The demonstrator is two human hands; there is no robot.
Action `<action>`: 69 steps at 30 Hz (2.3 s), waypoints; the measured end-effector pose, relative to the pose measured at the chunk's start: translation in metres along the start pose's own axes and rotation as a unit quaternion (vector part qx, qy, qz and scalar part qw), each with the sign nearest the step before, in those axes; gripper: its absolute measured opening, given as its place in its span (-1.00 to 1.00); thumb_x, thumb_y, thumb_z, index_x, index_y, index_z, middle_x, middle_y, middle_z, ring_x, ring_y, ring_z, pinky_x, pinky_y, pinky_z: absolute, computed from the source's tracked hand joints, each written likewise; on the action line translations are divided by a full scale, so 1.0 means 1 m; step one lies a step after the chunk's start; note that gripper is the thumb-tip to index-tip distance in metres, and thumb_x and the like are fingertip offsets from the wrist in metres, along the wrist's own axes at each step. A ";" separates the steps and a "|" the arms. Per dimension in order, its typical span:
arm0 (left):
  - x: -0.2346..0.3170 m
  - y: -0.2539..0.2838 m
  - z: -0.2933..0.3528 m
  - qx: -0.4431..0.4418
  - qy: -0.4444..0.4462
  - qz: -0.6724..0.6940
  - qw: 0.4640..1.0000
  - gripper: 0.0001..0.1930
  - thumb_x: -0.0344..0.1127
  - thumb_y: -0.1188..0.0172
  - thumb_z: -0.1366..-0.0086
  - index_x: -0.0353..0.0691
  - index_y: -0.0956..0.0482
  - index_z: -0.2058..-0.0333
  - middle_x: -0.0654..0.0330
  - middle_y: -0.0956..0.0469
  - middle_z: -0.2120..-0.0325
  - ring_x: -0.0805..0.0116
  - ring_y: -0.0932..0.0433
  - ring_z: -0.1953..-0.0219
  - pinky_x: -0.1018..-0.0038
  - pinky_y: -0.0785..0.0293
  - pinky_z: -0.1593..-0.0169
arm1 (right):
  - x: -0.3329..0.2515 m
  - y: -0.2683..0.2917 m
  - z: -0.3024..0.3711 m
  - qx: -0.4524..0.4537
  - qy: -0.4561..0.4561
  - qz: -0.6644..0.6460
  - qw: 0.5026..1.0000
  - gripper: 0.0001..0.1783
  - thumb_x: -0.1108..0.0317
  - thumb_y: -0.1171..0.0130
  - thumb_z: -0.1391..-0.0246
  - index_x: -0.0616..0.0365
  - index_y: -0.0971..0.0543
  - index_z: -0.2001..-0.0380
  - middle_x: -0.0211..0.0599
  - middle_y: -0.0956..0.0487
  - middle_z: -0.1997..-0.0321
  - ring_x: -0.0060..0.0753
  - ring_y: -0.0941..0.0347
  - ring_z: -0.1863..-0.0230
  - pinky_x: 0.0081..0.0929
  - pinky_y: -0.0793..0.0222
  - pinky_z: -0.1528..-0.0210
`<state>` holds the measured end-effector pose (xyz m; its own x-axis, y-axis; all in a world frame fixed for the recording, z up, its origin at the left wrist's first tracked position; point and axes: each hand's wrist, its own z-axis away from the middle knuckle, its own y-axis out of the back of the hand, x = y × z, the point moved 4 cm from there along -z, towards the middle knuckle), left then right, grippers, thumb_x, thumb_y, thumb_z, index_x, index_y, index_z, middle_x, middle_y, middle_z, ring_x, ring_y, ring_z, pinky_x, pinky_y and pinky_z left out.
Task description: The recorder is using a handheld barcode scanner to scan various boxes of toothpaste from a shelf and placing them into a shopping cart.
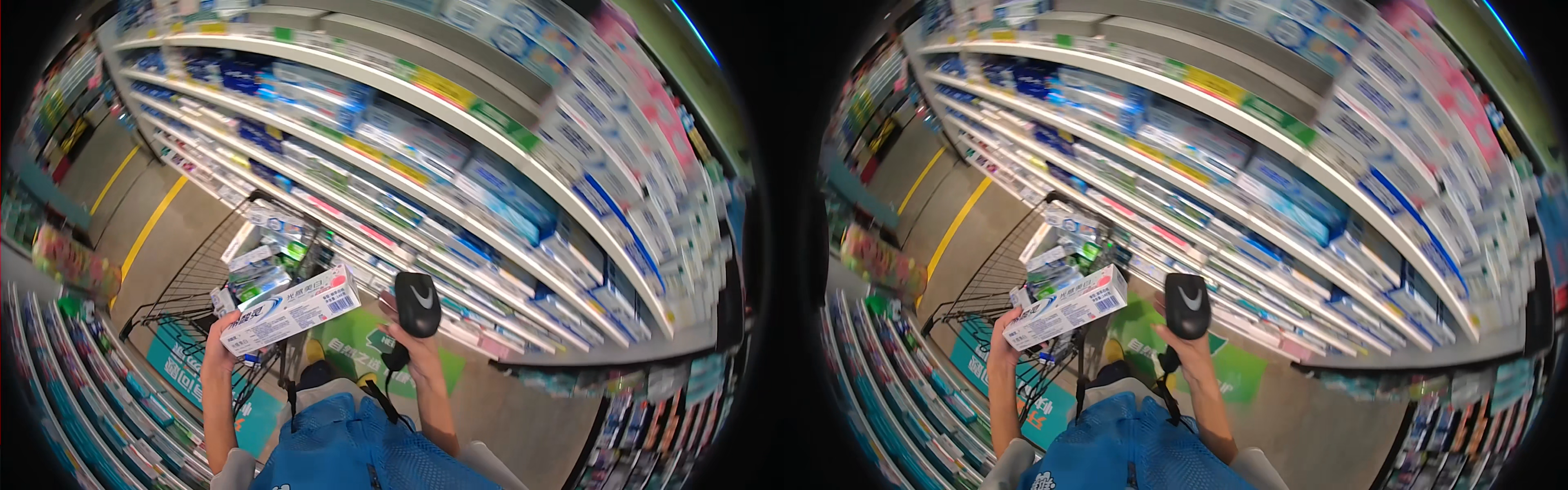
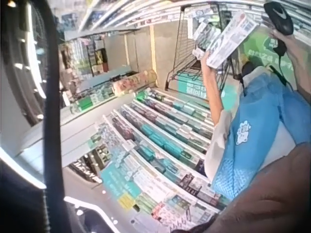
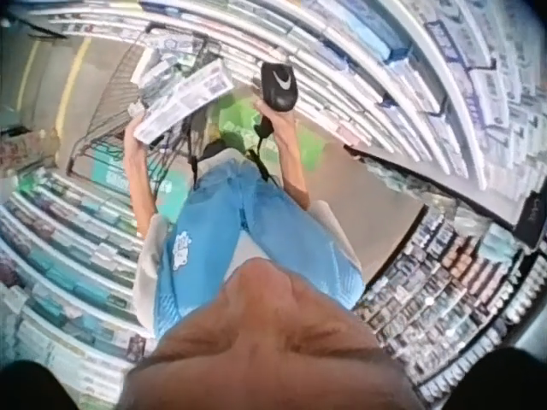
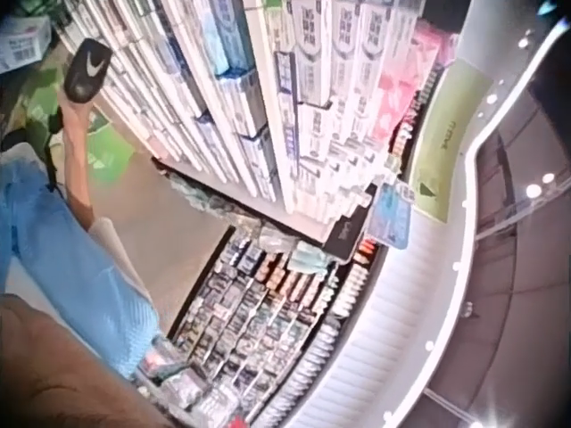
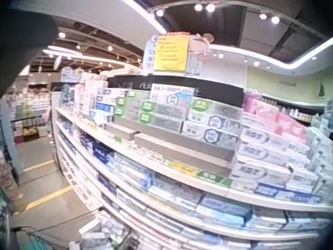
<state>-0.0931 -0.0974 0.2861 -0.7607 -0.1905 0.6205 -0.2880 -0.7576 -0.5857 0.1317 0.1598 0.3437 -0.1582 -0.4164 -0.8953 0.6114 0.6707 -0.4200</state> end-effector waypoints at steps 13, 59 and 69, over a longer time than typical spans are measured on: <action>-0.072 -0.094 -0.008 -0.004 0.068 -0.165 0.984 -0.62 -0.14 -0.11 -0.17 -0.38 -0.47 0.20 -0.04 -0.58 0.34 0.08 -0.59 0.41 0.14 -0.56 0.52 | -0.035 0.075 0.137 0.164 0.009 0.264 0.950 -0.64 0.46 -0.34 0.14 0.28 -0.53 0.20 -0.30 -0.60 0.22 -0.48 -0.50 0.17 -0.53 -0.39 0.11; 0.066 -0.479 0.062 -0.235 -0.631 -0.631 0.386 -0.44 -0.04 -0.32 0.02 -0.34 -0.47 0.14 -0.01 -0.46 0.30 0.02 -0.42 0.18 0.26 -0.33 0.07 | -0.050 0.155 0.172 0.250 0.133 -0.113 0.952 -0.52 0.47 -0.22 -0.02 0.26 -0.37 -0.04 -0.13 -0.57 0.13 -0.33 -0.55 0.17 -0.55 -0.56 0.29; 0.106 -0.645 0.019 -0.261 -0.691 -0.566 0.365 -0.49 -0.10 -0.23 -0.07 -0.22 -0.44 0.03 -0.02 -0.42 0.31 0.02 -0.39 0.21 0.29 -0.30 0.10 | -0.040 0.153 0.187 0.263 0.129 -0.130 0.947 -0.51 0.49 -0.20 -0.02 0.31 -0.35 -0.04 -0.05 -0.57 0.17 -0.32 -0.56 0.22 -0.50 -0.56 0.30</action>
<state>0.0230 0.3596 0.7399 0.9347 -0.3468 0.0783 -0.3097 -0.6861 0.6583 0.3768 0.1641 0.3434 -0.4998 -0.3155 -0.8066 0.8167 0.1384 -0.5602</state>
